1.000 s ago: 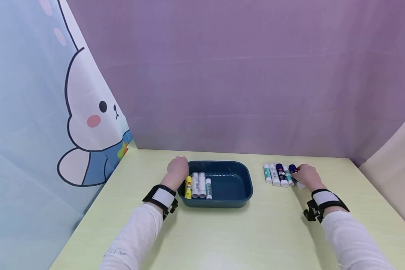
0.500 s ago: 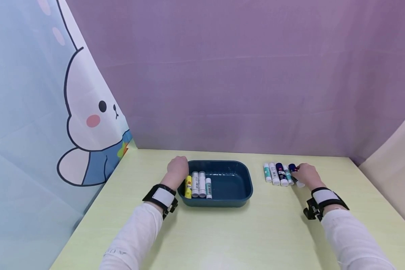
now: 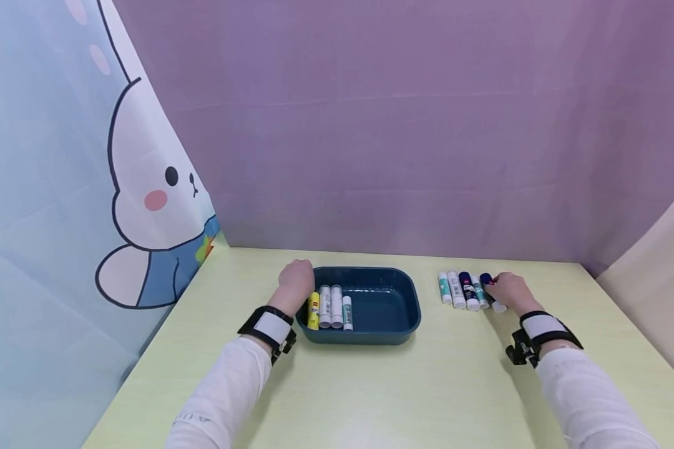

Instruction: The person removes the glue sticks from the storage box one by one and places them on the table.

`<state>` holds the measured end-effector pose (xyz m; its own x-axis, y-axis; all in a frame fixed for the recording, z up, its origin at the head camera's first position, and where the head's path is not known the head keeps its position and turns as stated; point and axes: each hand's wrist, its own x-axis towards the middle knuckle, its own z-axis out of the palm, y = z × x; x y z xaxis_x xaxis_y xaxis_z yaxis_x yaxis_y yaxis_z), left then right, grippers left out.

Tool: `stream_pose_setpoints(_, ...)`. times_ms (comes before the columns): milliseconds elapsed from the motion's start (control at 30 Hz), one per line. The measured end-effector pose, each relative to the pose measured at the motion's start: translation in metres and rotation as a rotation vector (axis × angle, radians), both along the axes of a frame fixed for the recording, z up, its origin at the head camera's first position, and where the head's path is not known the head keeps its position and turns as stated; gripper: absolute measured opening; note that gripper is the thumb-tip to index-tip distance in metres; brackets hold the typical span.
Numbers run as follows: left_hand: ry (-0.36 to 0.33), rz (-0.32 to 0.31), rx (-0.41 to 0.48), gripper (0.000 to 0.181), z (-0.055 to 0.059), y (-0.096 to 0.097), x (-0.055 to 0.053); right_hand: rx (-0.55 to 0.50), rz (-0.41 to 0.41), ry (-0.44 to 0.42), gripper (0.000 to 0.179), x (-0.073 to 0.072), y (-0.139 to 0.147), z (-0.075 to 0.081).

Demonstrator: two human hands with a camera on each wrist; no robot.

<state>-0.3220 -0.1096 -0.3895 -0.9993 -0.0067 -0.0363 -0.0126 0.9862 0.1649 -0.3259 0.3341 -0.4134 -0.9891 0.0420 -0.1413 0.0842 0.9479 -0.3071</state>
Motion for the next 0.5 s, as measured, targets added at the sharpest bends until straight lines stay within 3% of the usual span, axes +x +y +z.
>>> stream_pose_setpoints(367,-0.004,0.007,0.001,0.017,0.001,0.001,0.001,0.008,0.003,-0.128,0.061,0.007,-0.003,0.027)
stream_pose_setpoints(500,-0.006,0.009,0.005,0.017,0.001,0.001,0.002,0.048,0.026,-0.082,0.069,0.006,-0.001,0.038)
